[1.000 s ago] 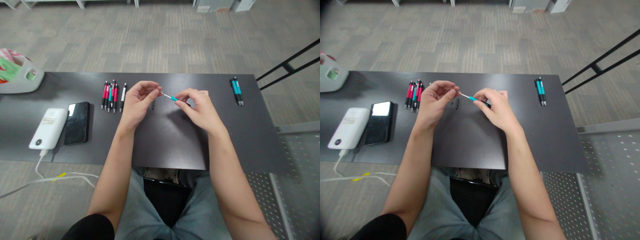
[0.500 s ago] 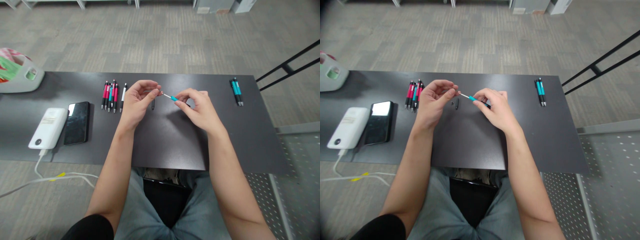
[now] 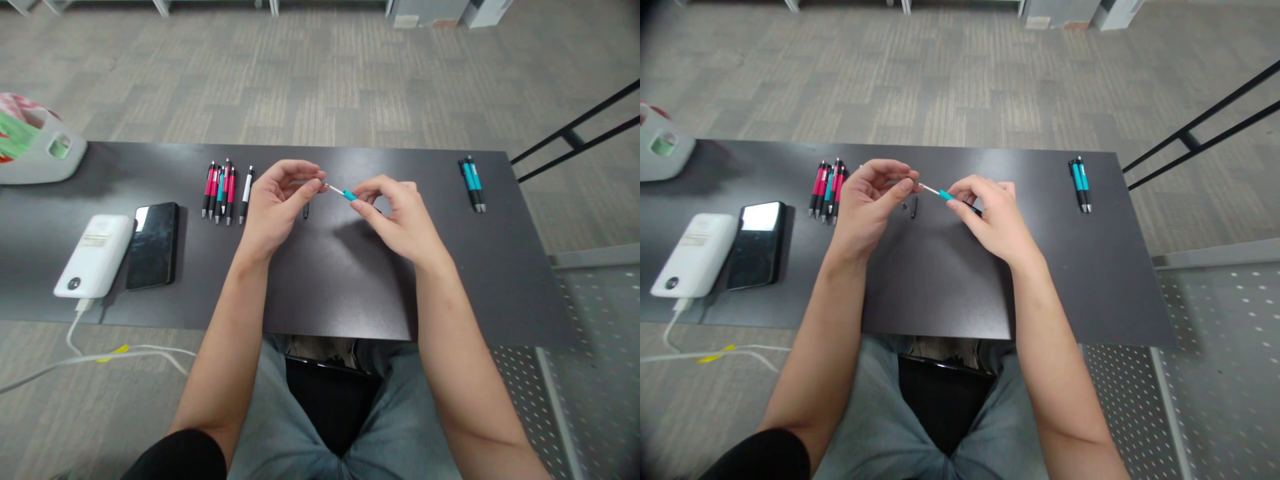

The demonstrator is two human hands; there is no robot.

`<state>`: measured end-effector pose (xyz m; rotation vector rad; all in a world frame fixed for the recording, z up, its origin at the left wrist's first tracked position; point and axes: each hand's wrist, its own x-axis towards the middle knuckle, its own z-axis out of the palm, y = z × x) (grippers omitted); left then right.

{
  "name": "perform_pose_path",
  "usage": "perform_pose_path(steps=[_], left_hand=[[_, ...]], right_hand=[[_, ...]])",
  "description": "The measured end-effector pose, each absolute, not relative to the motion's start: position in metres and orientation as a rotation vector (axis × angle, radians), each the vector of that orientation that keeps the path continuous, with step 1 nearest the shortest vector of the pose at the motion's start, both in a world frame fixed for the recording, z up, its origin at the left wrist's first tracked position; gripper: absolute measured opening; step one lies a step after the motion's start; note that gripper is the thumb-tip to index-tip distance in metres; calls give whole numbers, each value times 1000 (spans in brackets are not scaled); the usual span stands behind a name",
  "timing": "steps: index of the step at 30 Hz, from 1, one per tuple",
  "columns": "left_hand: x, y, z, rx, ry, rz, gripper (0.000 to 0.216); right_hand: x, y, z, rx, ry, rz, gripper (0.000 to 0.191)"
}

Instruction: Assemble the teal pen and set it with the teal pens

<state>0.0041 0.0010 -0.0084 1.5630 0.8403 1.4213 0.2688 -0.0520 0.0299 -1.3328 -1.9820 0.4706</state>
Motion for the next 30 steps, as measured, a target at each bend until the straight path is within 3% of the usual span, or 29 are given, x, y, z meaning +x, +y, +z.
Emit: perform_pose_path(steps=[10,22,30], left_hand=[[4,1,-8,1584,803,1424,55],[13,-13,10,1562,844,1170,65],[-37,2,-6,2050,1222,1096,55]], right_hand=[[267,-54,31,-1319,-1972,494,22],[265,-54,34,-1329,-2002,537,24],[266,-54,34,-1325,-1954,506,33]])
